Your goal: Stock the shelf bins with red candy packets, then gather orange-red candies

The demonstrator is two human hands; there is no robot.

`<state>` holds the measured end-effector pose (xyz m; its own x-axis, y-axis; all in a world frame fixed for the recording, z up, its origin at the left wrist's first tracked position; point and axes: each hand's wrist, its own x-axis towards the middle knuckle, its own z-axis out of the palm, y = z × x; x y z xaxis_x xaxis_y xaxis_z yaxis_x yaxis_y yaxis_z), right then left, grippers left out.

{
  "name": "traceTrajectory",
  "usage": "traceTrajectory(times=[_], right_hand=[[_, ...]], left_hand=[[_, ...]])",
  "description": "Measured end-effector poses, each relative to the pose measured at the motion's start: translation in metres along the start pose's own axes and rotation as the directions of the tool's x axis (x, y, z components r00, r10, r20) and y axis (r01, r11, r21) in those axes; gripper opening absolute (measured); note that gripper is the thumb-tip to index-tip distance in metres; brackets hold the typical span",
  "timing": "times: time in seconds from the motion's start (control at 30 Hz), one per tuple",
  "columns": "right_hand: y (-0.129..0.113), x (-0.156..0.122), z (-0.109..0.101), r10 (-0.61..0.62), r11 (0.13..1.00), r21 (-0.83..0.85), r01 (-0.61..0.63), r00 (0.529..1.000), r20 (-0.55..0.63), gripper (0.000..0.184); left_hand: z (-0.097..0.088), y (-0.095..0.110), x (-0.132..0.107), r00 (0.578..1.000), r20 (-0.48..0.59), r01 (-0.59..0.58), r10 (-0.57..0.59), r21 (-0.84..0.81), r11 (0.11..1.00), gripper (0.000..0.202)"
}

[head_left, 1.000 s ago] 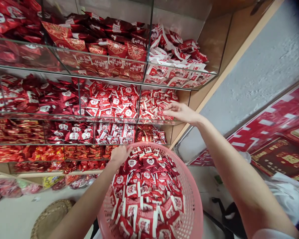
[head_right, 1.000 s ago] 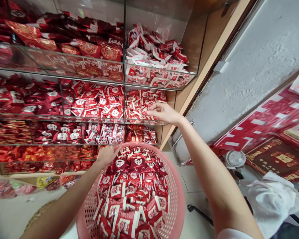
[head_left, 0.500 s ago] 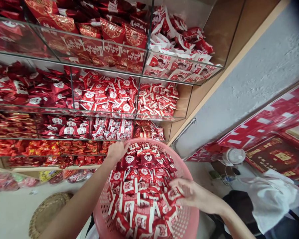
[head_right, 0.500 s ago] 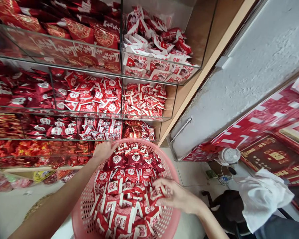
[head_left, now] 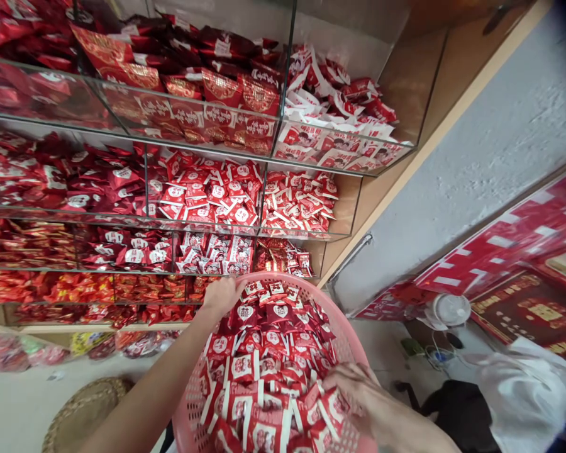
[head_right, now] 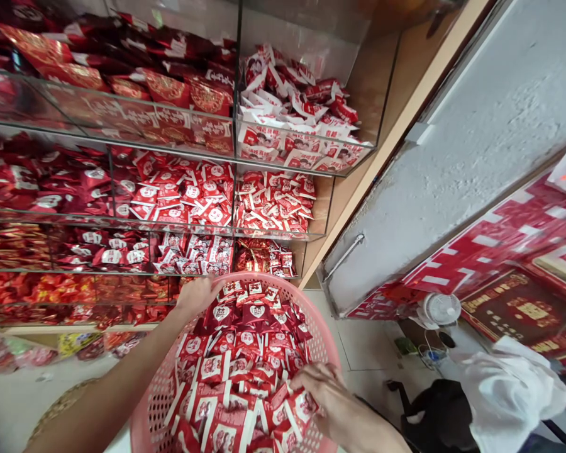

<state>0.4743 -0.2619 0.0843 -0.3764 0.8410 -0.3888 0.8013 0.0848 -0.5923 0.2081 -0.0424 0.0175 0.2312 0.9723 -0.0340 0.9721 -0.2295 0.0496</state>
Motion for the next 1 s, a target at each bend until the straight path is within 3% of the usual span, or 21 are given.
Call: traceTrajectory(times=[0.1,0.17,0.23,0.3,0.37,0.43,0.5,0.53,0.57,0.6,0.67,0.73,0.87,1.0], right_hand=[[-0.009,-0.002,-0.007,0.070,0.997,0.034,-0.073,0.994,0.086,0.046],[-0.012,-0.003,-0.015,0.081,0.995,0.050,-0.085,0.994,0.073,0.042],[-0.013,0.001,-0.027,0.041,0.998,0.054,-0.040,0.999,-0.014,0.038],[-0.014,0.010,-0.045,-0.024,0.999,0.033,0.030,0.984,-0.174,0.034],[-0.017,0.027,-0.070,-0.101,0.995,-0.026,0.098,0.928,-0.360,0.031],[-0.024,0.050,-0.101,-0.204,0.978,-0.143,0.151,0.831,-0.517,0.028],[-0.034,0.077,-0.135,-0.290,0.947,-0.294,0.126,0.728,-0.621,0.027],[-0.039,0.090,-0.152,-0.299,0.933,-0.352,0.072,0.702,-0.647,0.027],[-0.044,0.103,-0.168,-0.272,0.922,-0.386,-0.010,0.693,-0.667,0.028],[-0.050,0.116,-0.181,-0.194,0.906,-0.402,-0.133,0.714,-0.673,0.028],[-0.059,0.140,-0.203,0.050,0.826,-0.402,-0.396,0.760,-0.647,0.032],[-0.065,0.159,-0.217,0.221,0.749,-0.394,-0.532,0.762,-0.608,0.039],[-0.067,0.186,-0.227,0.341,0.704,-0.391,-0.593,0.765,-0.546,0.050],[-0.060,0.202,-0.227,0.411,0.669,-0.404,-0.624,0.763,-0.499,0.047]], left_hand=[[0.002,-0.001,0.000,1.000,-0.020,0.005,-0.005,-0.008,1.000,0.056],[0.003,-0.001,0.000,0.999,-0.032,0.007,-0.008,-0.011,1.000,0.056],[0.003,-0.001,-0.001,1.000,-0.030,0.008,-0.008,-0.021,1.000,0.056],[0.003,-0.001,-0.001,1.000,-0.021,0.010,-0.011,-0.038,0.999,0.057],[0.001,-0.001,-0.002,1.000,-0.009,0.016,-0.016,-0.056,0.998,0.057],[0.001,-0.001,-0.003,1.000,-0.006,0.020,-0.020,-0.067,0.998,0.056],[0.000,-0.002,-0.003,1.000,-0.015,0.013,-0.014,-0.068,0.998,0.055],[0.000,-0.002,-0.002,1.000,-0.020,0.008,-0.009,-0.068,0.998,0.054],[0.001,-0.003,-0.002,1.000,-0.024,0.004,-0.006,-0.066,0.998,0.054],[0.001,-0.003,-0.002,1.000,-0.027,0.000,-0.001,-0.064,0.998,0.053],[0.001,-0.004,-0.002,1.000,-0.030,-0.004,0.003,-0.063,0.998,0.053],[0.001,-0.004,-0.002,0.999,-0.036,-0.010,0.008,-0.064,0.998,0.052],[0.000,-0.004,-0.003,0.998,-0.056,-0.021,0.018,-0.057,0.998,0.055],[-0.001,-0.003,-0.004,0.999,-0.046,-0.012,0.009,-0.049,0.999,0.058]])
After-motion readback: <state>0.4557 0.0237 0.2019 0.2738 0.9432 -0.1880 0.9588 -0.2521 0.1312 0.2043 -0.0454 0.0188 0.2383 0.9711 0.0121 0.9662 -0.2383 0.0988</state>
